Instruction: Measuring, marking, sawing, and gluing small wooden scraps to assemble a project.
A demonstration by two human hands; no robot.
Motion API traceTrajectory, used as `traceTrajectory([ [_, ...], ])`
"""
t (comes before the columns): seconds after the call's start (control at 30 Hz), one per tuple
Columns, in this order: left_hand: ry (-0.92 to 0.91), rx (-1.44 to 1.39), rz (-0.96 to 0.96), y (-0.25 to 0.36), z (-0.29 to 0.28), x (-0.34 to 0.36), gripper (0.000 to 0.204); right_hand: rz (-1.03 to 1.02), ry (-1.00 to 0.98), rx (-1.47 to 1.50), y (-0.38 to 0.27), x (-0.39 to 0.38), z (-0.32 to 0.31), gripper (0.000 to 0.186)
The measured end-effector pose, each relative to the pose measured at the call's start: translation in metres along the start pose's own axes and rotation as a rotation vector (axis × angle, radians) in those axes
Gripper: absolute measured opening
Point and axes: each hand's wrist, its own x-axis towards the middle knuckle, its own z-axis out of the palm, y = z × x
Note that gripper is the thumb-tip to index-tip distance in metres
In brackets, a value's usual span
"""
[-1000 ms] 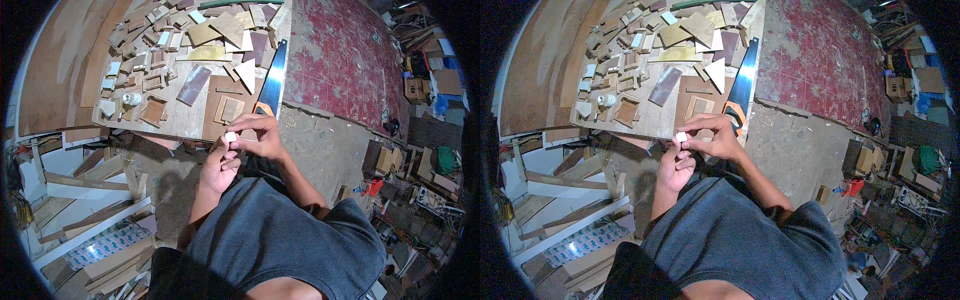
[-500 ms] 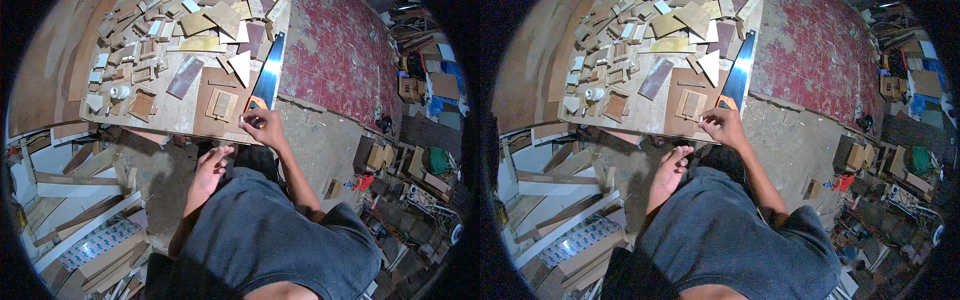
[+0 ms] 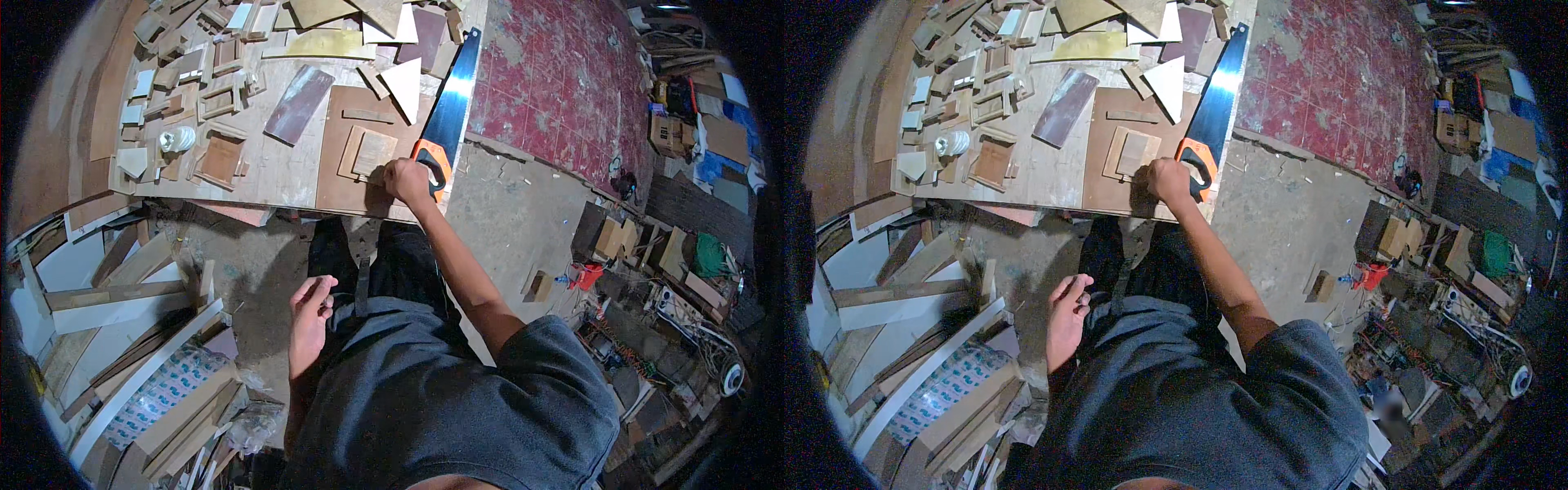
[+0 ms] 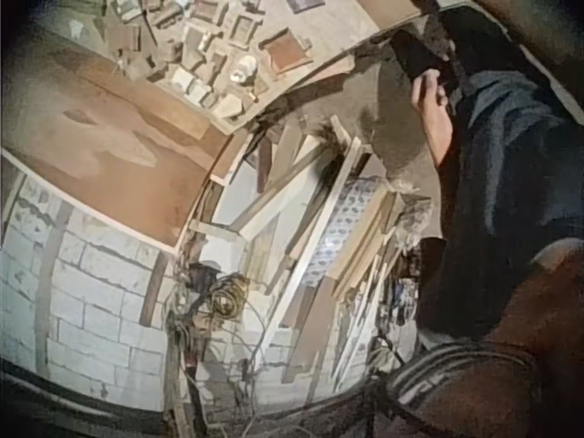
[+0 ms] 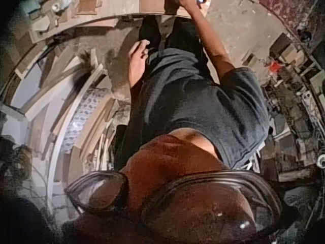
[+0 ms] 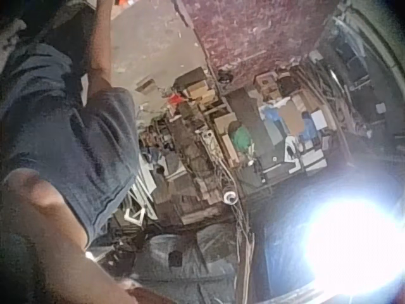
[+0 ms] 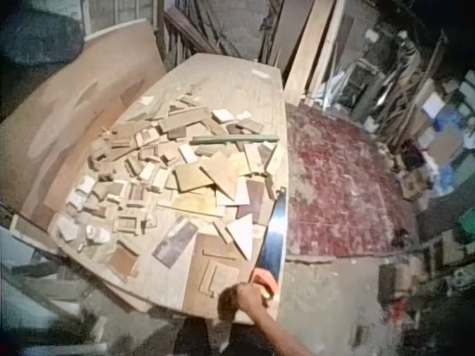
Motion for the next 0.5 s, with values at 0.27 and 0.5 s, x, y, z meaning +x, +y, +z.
traceTrajectory([
  [0.27, 0.027, -0.003, -0.012, -0.006, -0.018, 0.003, 0.015, 0.115, 0.024, 0.175, -0.018, -0.004, -0.005, 0.02],
  [0.5, 0.04, 0.014, -0.009, -0.008, -0.022, 0.004, 0.014, 0.128, -0.002, 0.19, -0.018, -0.004, 0.0, 0.021],
])
